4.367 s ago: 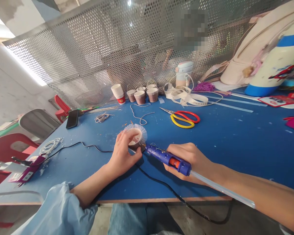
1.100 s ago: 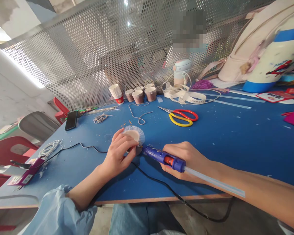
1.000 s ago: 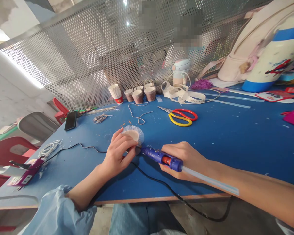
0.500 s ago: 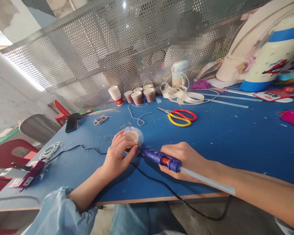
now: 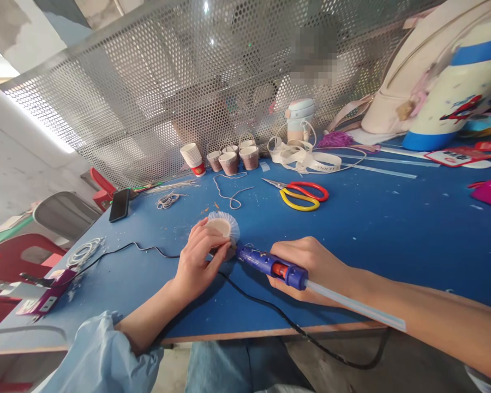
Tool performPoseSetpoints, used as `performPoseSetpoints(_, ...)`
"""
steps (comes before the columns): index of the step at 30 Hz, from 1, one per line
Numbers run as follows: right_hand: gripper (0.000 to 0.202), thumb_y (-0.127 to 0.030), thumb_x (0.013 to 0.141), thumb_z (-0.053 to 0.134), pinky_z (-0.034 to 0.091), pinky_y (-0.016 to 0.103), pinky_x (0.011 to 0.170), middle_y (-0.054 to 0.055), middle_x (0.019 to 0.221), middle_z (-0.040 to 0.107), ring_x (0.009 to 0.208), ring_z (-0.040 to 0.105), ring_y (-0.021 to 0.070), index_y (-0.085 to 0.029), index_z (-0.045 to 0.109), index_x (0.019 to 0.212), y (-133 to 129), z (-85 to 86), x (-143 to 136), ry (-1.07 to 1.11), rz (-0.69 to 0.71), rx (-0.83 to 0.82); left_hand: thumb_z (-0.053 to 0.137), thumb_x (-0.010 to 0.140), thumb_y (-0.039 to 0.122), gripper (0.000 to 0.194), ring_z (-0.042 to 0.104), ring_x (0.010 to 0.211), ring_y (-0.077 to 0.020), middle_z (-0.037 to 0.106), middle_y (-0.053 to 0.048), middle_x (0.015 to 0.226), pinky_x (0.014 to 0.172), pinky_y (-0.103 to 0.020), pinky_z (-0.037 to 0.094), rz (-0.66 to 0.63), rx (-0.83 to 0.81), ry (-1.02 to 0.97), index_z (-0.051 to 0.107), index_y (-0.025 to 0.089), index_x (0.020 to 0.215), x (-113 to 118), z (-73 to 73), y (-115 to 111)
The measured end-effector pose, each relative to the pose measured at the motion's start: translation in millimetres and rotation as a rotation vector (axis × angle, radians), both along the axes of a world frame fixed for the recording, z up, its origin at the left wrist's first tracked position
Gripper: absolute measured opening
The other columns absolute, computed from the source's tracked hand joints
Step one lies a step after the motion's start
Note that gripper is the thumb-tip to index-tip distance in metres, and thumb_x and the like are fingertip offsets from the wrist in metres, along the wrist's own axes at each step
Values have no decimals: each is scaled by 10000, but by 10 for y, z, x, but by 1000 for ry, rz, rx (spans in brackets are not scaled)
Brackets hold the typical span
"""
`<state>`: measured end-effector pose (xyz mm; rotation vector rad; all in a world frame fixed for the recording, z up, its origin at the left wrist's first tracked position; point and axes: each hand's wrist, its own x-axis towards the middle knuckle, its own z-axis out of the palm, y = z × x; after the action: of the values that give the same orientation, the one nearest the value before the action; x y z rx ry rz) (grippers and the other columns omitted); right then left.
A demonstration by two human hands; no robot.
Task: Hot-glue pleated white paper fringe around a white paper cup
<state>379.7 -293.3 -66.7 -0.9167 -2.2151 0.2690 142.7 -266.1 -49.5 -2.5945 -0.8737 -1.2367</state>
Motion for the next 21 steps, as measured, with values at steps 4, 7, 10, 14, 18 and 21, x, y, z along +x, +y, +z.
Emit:
performPoseSetpoints(4,156,-242,773,505,287,260,506,-6,582,526,496,457,123,-221,415,647,3,53,-13,-74,10,-61,590,842,72,120,614,730,-119,644,-3,790,1013,-486,477,0,20,0,579,184,884,4,-9,1)
performPoseSetpoints(7,163,-252,758,523,281,254,502,-9,575,524,487,447,117,-221,410,644,12,46,-17,-61,-1,-49,586,838,76,111,610,737,-124,645,-8,789,1019,-493,466,-9,10,4,581,181,875,0,15,-8)
performPoseSetpoints(10,179,-253,750,527,280,248,499,-12,564,520,483,445,114,-224,394,634,23,9,-26,-40,-4,-35,521,847,76,144,621,806,-148,657,-17,811,1034,-518,429,1,-23,47,600,188,891,-18,73,-40)
performPoseSetpoints(14,192,-256,746,533,269,251,483,-15,557,527,469,439,113,-228,384,630,26,2,-37,-20,-13,-45,465,837,58,236,603,865,-172,639,-18,820,1039,-552,379,74,-24,129,636,208,901,-55,160,-86)
performPoseSetpoints(18,182,-248,756,528,292,249,505,-10,578,540,498,470,121,-227,390,639,12,58,-33,-58,-3,-88,501,842,60,239,582,801,-158,603,-15,817,1007,-536,413,87,6,184,637,212,965,-78,203,-107)
performPoseSetpoints(21,169,-240,754,526,302,253,514,-8,581,539,507,472,124,-225,402,640,2,84,-19,-66,6,-81,531,844,54,241,585,804,-156,631,-15,828,969,-478,468,67,24,161,589,206,1021,-78,209,-125)
